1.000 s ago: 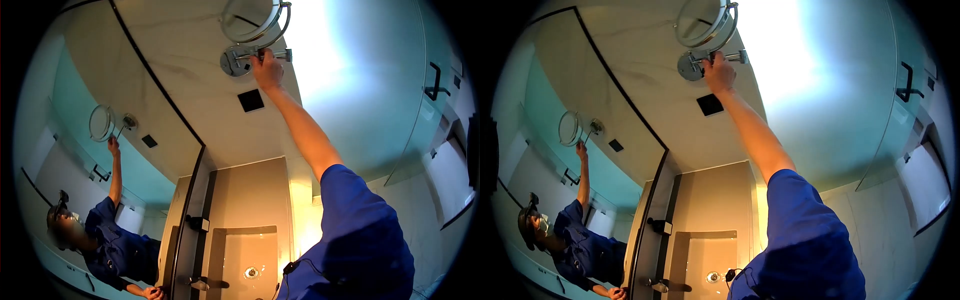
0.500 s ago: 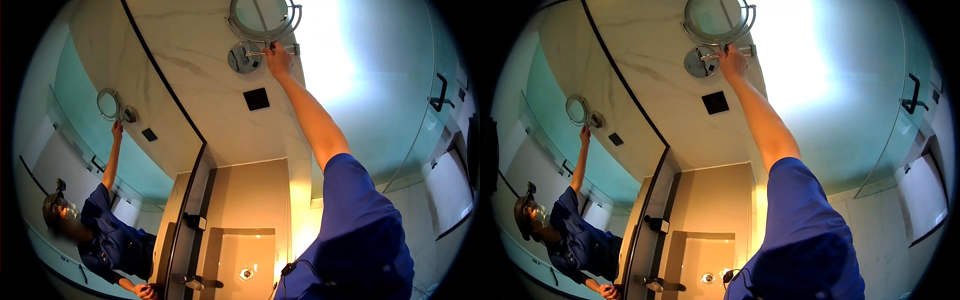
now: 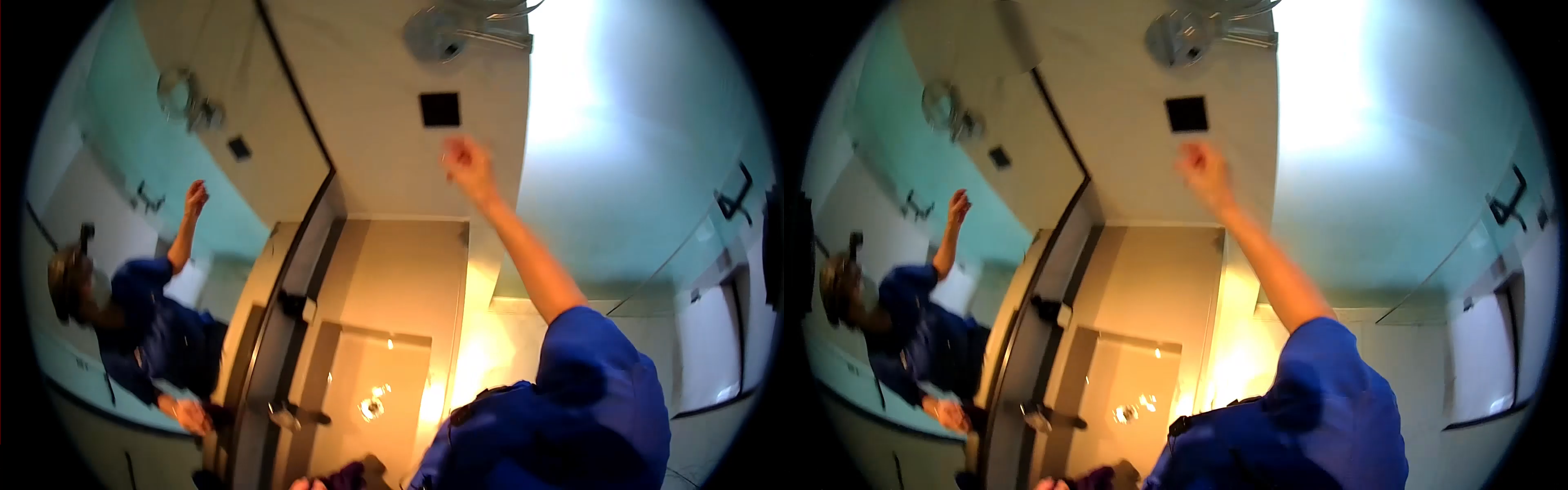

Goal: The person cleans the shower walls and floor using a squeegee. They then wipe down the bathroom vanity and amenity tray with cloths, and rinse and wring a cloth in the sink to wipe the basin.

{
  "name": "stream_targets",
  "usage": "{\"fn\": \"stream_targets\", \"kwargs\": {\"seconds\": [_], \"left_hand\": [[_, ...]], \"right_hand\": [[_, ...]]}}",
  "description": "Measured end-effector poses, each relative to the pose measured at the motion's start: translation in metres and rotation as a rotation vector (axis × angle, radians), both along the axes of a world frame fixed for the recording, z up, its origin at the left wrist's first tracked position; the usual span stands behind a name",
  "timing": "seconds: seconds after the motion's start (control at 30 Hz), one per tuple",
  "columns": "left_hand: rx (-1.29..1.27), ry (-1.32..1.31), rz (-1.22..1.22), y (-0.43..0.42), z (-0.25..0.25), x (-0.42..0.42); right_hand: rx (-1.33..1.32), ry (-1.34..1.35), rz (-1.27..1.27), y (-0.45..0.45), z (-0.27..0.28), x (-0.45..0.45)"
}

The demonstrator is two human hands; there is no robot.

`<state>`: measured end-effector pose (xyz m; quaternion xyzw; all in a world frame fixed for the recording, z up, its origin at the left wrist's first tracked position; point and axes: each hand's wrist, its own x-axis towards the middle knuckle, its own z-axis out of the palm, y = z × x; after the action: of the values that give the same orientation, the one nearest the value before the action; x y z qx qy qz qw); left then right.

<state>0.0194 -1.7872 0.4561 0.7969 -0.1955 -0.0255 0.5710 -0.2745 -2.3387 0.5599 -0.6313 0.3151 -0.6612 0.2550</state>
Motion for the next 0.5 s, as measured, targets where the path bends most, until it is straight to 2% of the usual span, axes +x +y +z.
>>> {"fn": "stream_targets", "kwargs": {"seconds": [0.03, 0.07, 0.1, 0.13, 0.17, 0.2, 0.23, 0.27, 0.37, 0.47, 0.5], "left_hand": [[-0.036, -0.033, -0.042, -0.007, 0.003, 0.008], [-0.062, -0.065, -0.073, -0.015, 0.014, 0.003], [-0.147, -0.105, 0.005, -0.029, 0.021, -0.004], [-0.203, -0.064, 0.041, -0.046, 0.043, -0.019], [-0.298, 0.012, 0.081, -0.056, 0.052, -0.027], [-0.420, 0.004, 0.070, -0.069, 0.059, -0.033], [-0.431, 0.000, 0.055, -0.073, 0.057, -0.031], [-0.589, 0.080, 0.006, -0.079, 0.052, -0.032], [-0.725, 0.230, -0.186, -0.087, 0.041, -0.043], [-0.753, 0.412, -0.152, -0.078, 0.025, -0.048], [-0.787, 0.494, -0.180, -0.063, 0.008, -0.043]], "right_hand": [[0.143, 0.096, 0.222, 0.031, -0.037, 0.022], [0.401, 0.210, 0.508, 0.080, -0.050, 0.046], [0.523, 0.331, 0.767, 0.109, -0.083, 0.068], [0.325, 0.499, 0.857, 0.137, -0.131, 0.098], [0.451, 0.517, 1.145, 0.164, -0.200, 0.127], [0.501, 0.722, 1.328, 0.209, -0.183, 0.139], [0.309, 0.804, 1.390, 0.240, -0.194, 0.158], [0.111, 0.860, 1.439, 0.271, -0.205, 0.176], [0.677, 0.469, 2.001, 0.329, -0.258, 0.217], [0.271, 0.447, 1.796, 0.292, -0.219, 0.219], [0.645, 0.348, 1.967, 0.284, -0.195, 0.214]]}}
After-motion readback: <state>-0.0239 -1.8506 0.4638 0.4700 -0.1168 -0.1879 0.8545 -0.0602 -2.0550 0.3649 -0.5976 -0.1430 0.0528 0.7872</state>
